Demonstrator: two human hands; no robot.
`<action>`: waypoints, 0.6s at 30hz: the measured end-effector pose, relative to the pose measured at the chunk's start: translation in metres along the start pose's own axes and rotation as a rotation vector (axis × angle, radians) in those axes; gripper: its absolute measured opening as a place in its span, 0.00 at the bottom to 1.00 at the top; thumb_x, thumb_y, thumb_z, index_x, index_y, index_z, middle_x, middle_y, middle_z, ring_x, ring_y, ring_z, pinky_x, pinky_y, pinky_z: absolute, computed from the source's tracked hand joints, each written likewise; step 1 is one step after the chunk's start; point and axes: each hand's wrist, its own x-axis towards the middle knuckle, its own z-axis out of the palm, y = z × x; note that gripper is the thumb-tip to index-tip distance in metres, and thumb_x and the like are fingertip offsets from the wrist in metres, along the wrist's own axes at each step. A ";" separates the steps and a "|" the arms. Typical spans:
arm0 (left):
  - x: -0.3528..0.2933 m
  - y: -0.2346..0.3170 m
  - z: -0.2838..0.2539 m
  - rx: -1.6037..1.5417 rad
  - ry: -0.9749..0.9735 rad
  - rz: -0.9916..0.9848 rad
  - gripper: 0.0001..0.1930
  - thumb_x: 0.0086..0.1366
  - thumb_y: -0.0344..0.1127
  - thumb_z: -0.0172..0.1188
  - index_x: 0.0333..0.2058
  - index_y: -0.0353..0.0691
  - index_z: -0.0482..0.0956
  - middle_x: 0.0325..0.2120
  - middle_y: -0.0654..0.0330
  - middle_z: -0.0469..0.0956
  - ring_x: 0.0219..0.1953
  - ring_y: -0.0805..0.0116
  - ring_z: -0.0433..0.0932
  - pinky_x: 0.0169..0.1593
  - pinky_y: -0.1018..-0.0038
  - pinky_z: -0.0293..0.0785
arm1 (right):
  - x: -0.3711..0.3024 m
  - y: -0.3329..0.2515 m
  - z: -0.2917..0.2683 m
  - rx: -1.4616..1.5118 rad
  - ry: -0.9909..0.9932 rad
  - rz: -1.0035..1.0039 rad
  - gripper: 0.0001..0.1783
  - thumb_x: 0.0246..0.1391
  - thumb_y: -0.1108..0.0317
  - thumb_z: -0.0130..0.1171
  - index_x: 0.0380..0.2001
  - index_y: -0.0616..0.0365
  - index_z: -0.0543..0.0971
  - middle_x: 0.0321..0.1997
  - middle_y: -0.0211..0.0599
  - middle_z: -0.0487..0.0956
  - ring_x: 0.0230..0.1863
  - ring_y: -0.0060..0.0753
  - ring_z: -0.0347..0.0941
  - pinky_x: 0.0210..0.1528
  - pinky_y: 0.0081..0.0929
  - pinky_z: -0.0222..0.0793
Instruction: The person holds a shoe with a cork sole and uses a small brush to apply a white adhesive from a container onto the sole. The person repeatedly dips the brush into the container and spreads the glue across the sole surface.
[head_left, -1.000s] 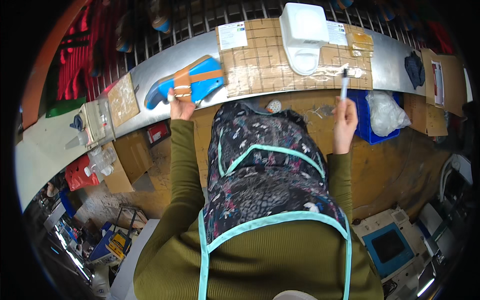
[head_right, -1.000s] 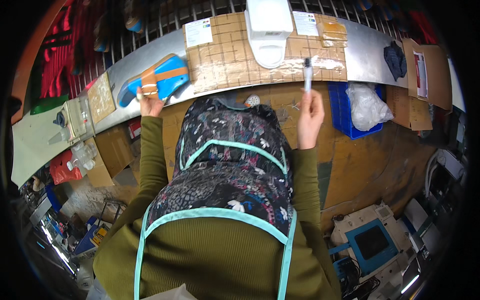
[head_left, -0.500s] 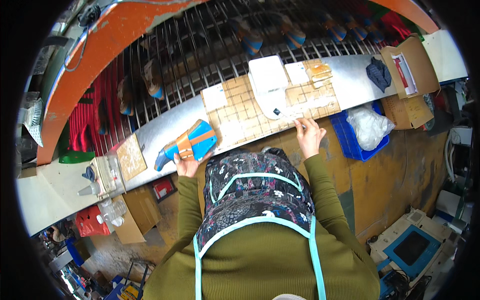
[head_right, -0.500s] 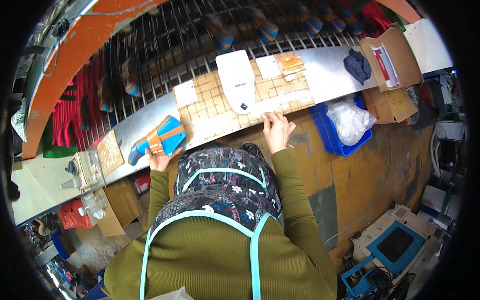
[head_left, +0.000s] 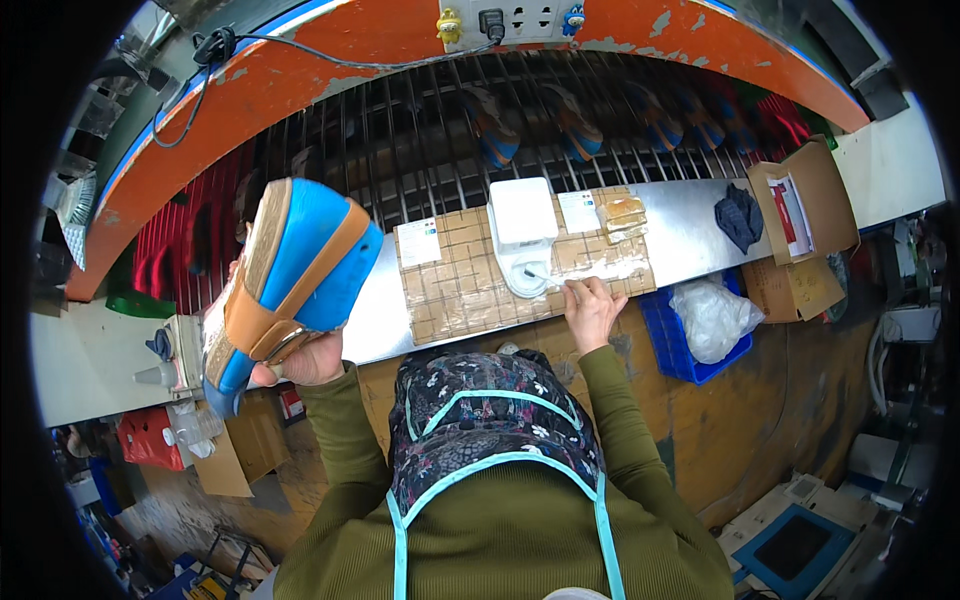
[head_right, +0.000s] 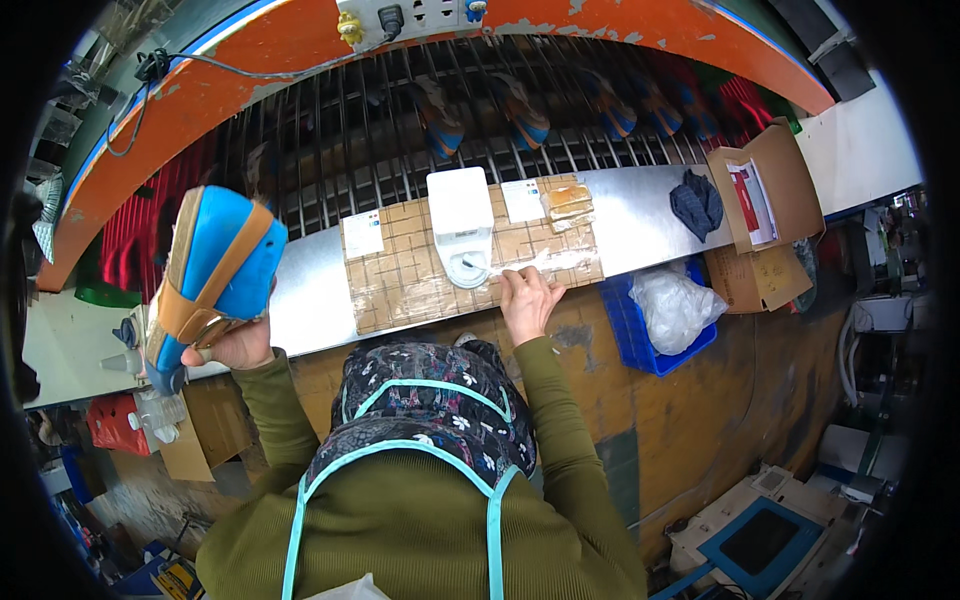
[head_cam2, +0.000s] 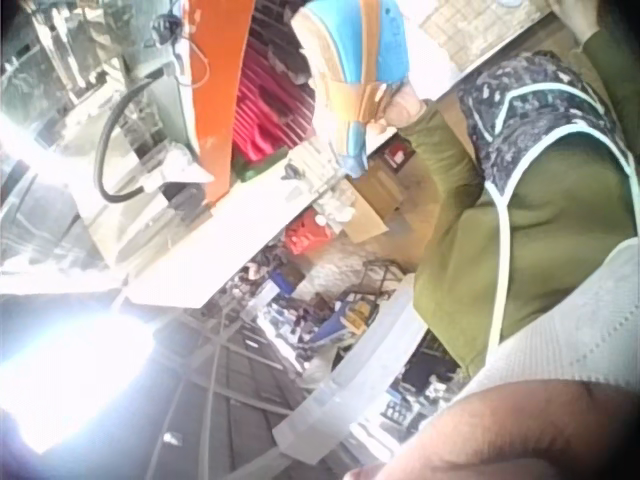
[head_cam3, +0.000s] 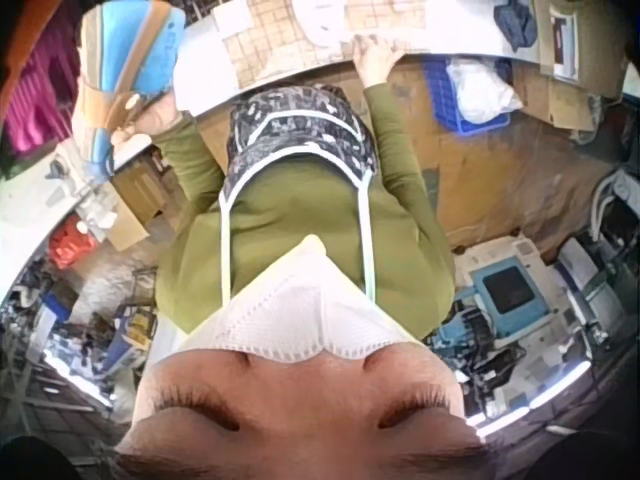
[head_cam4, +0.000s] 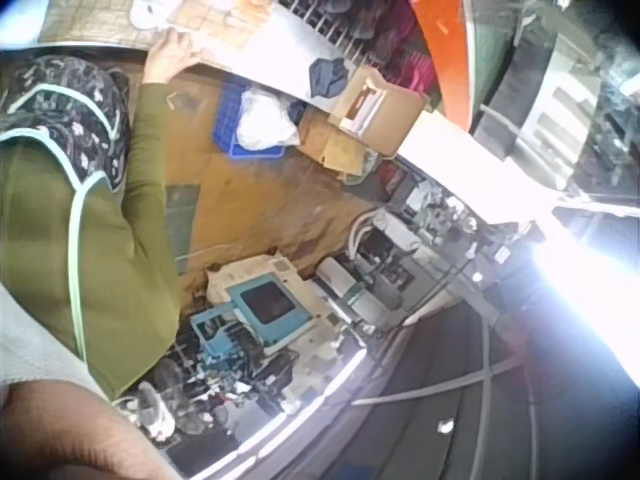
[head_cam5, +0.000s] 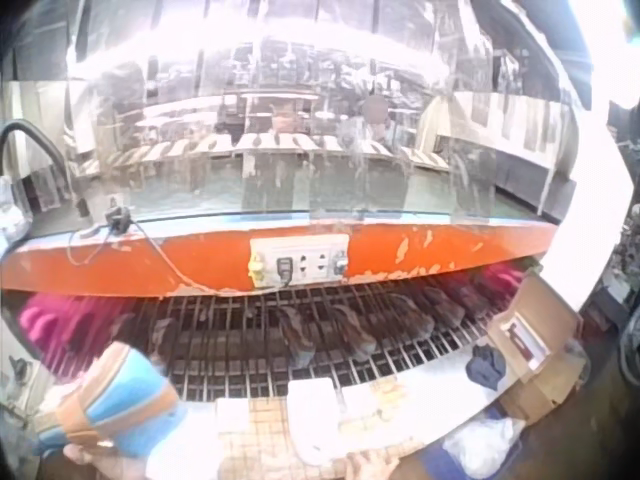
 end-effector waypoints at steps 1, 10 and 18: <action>0.004 -0.002 0.017 0.109 0.016 0.074 0.66 0.36 0.59 0.80 0.70 0.56 0.44 0.67 0.52 0.55 0.68 0.48 0.56 0.67 0.44 0.59 | 0.000 0.000 0.004 -0.022 0.001 -0.023 0.02 0.49 0.64 0.65 0.27 0.47 0.84 0.28 0.30 0.76 0.33 0.35 0.73 0.43 0.41 0.52; 0.011 -0.040 0.083 0.800 0.008 0.466 0.57 0.51 0.70 0.62 0.70 0.51 0.42 0.63 0.47 0.57 0.63 0.47 0.63 0.61 0.47 0.67 | -0.002 0.001 -0.004 0.048 -0.208 0.204 0.07 0.56 0.61 0.60 0.30 0.47 0.84 0.26 0.37 0.78 0.25 0.41 0.73 0.43 0.46 0.58; -0.007 -0.104 0.064 0.822 -0.211 0.110 0.33 0.62 0.45 0.60 0.64 0.53 0.58 0.63 0.39 0.55 0.55 0.44 0.73 0.47 0.56 0.83 | -0.012 0.031 -0.002 1.220 -0.558 0.817 0.09 0.58 0.65 0.63 0.32 0.60 0.84 0.25 0.29 0.80 0.25 0.15 0.70 0.27 0.16 0.63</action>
